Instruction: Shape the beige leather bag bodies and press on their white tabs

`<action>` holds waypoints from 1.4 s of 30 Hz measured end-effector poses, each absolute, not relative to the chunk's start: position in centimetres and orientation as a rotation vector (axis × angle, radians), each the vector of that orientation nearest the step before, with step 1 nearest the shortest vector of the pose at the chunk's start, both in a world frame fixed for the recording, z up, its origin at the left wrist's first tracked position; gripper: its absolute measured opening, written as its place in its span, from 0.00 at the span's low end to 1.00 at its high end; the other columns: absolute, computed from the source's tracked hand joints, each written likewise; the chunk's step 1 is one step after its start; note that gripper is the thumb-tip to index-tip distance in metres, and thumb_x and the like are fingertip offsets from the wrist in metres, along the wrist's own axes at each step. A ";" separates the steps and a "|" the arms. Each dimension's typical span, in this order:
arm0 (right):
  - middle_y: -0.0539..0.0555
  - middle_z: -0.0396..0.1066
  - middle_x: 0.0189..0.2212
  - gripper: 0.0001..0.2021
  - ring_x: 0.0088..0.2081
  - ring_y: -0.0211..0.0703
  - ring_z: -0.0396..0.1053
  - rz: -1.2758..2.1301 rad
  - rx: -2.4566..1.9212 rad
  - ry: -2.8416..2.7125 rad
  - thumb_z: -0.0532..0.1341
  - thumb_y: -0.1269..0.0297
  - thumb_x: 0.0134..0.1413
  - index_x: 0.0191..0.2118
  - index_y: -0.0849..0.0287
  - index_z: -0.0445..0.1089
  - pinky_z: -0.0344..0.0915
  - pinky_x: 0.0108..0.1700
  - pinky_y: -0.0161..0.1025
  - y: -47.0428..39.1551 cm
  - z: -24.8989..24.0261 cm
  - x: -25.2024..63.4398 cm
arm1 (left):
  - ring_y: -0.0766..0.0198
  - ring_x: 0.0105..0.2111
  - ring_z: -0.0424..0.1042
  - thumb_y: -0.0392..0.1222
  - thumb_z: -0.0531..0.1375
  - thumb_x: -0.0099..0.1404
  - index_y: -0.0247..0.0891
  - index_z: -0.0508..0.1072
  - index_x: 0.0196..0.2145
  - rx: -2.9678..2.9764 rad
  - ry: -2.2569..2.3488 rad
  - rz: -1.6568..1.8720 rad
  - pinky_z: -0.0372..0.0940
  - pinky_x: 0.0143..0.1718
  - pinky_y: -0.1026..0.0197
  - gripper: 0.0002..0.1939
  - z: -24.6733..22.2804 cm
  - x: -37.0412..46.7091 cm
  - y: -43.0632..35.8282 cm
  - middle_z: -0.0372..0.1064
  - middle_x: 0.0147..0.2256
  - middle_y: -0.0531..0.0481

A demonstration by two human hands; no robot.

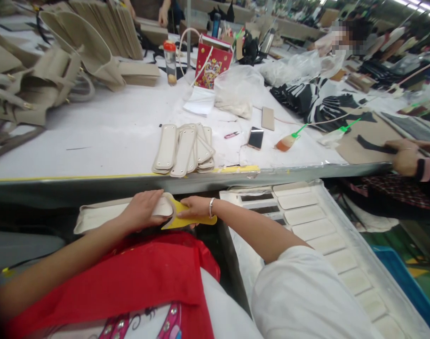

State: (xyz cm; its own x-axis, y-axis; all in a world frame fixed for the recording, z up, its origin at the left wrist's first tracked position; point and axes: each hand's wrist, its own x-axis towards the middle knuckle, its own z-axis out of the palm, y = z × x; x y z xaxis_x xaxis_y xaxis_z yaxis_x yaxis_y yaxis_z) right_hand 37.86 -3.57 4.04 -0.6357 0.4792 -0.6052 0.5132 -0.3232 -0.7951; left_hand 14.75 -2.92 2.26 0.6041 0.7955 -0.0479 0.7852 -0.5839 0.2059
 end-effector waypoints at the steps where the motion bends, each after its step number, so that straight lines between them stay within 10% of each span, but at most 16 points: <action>1: 0.51 0.70 0.30 0.15 0.19 0.33 0.66 -2.219 1.319 1.789 0.58 0.56 0.52 0.41 0.60 0.61 0.65 0.22 0.31 -3.4 3.8 37.5 | 0.47 0.49 0.63 0.55 0.59 0.52 0.30 0.57 0.56 2.632 1.307 0.084 0.56 0.50 0.49 0.39 2.3 14.7 -3.0 0.63 0.51 0.35; 18: 0.50 0.69 0.29 0.15 0.20 0.34 0.68 -2.440 1.784 1.739 0.59 0.53 0.52 0.38 0.60 0.60 0.68 0.20 0.32 -5.2 0.9 34.8 | 0.46 0.54 0.60 0.60 0.63 0.47 0.27 0.40 0.62 2.577 1.041 0.034 0.53 0.54 0.51 0.57 2.9 13.0 -1.7 0.57 0.56 0.30; 29: 0.55 0.71 0.25 0.16 0.15 0.38 0.66 -1.863 2.224 1.724 0.61 0.51 0.50 0.33 0.60 0.62 0.62 0.14 0.34 -4.7 3.0 31.8 | 0.50 0.53 0.63 0.60 0.55 0.57 0.34 0.56 0.59 2.498 1.080 -0.140 0.57 0.53 0.54 0.38 4.5 13.2 -0.5 0.59 0.57 0.38; 42: 0.46 0.67 0.20 0.11 0.21 0.32 0.64 -3.433 2.825 1.203 0.67 0.67 0.33 0.27 0.62 0.68 0.67 0.27 0.33 -4.4 6.1 31.4 | 0.48 0.57 0.57 0.61 0.57 0.56 0.35 0.56 0.59 2.701 1.162 0.059 0.53 0.55 0.49 0.40 3.2 12.9 -3.4 0.52 0.61 0.38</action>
